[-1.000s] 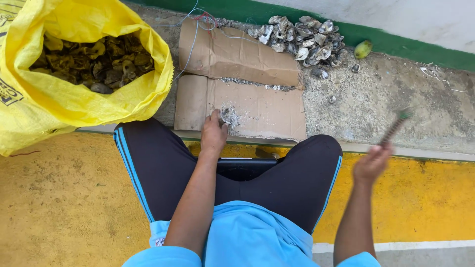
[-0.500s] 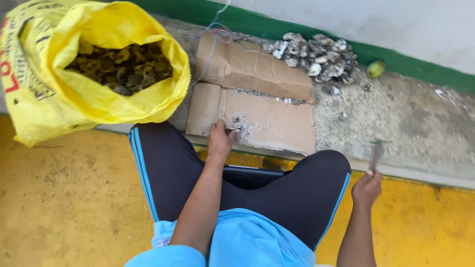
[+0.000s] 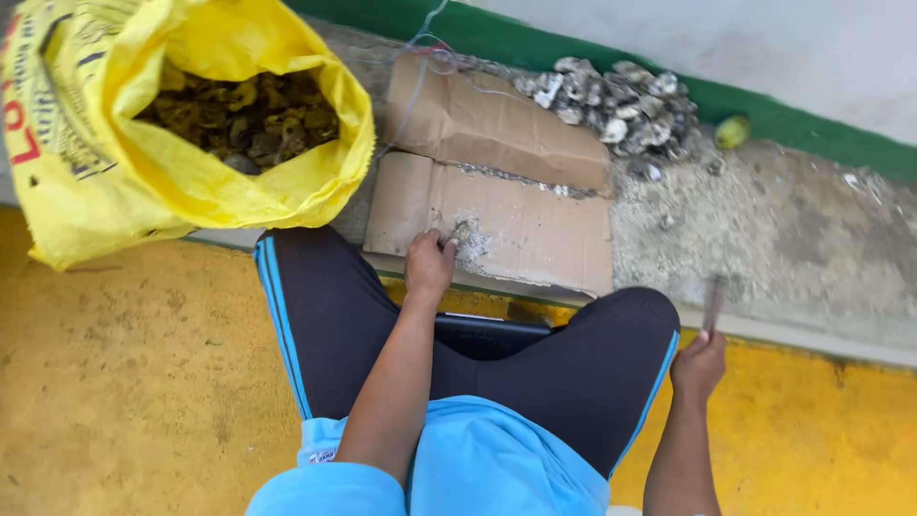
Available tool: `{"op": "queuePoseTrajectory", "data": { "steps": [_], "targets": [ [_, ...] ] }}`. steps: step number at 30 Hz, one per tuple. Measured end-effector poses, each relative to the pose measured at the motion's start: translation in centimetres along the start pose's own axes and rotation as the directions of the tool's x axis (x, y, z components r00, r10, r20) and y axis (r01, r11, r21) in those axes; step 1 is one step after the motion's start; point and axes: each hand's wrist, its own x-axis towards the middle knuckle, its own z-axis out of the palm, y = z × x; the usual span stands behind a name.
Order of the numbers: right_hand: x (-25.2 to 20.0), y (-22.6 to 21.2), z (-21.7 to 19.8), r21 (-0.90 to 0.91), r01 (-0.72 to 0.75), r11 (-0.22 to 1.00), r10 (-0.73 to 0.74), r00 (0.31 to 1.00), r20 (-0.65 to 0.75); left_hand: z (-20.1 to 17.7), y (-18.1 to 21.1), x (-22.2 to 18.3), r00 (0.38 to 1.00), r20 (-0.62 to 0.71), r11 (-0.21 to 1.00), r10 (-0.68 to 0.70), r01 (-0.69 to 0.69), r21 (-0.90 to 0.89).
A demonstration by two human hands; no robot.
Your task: The person is sitting on the floor using a small metal tool to pry open shells on a piece of cardboard.
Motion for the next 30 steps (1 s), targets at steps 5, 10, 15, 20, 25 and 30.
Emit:
{"op": "queuePoseTrajectory", "data": {
  "steps": [5, 10, 15, 20, 25, 30],
  "targets": [
    [0.1, 3.5, 1.5, -0.024, -0.091, 0.996, 0.093, 0.985, 0.144, 0.2, 0.0, 0.0, 1.0, 0.021, 0.999, -0.021, 0.02, 0.036],
    [-0.4, -0.9, -2.6, 0.081, -0.066, 0.995, 0.072, 0.995, -0.068, 0.5, -0.9, 0.0, 0.998, 0.026, 0.998, -0.054, 0.053, 0.035],
    [-2.0, -12.3, -9.4, 0.622, -0.041, 0.782, 0.106, 0.992, -0.068, 0.0, -0.3, 0.4, 0.99, 0.059, 0.991, -0.124, 0.121, 0.05],
    [-5.5, -17.7, -9.0, 0.871, -0.056, 0.487, -0.123, 0.984, 0.132, -2.6, 2.2, -0.1, 0.958, 0.121, 0.951, -0.26, 0.233, 0.203],
    [-10.0, -22.1, -6.6, 0.931, -0.274, 0.239, -0.333, 0.878, 0.344, -3.3, 3.1, 0.9, 0.972, 0.145, 0.948, -0.185, 0.138, 0.285],
    [-12.4, -24.2, -4.9, 0.77, -0.468, 0.435, -0.355, 0.696, 0.624, -1.2, 1.9, 3.6, 0.843, 0.456, 0.803, 0.285, -0.47, 0.366]
  ]
}}
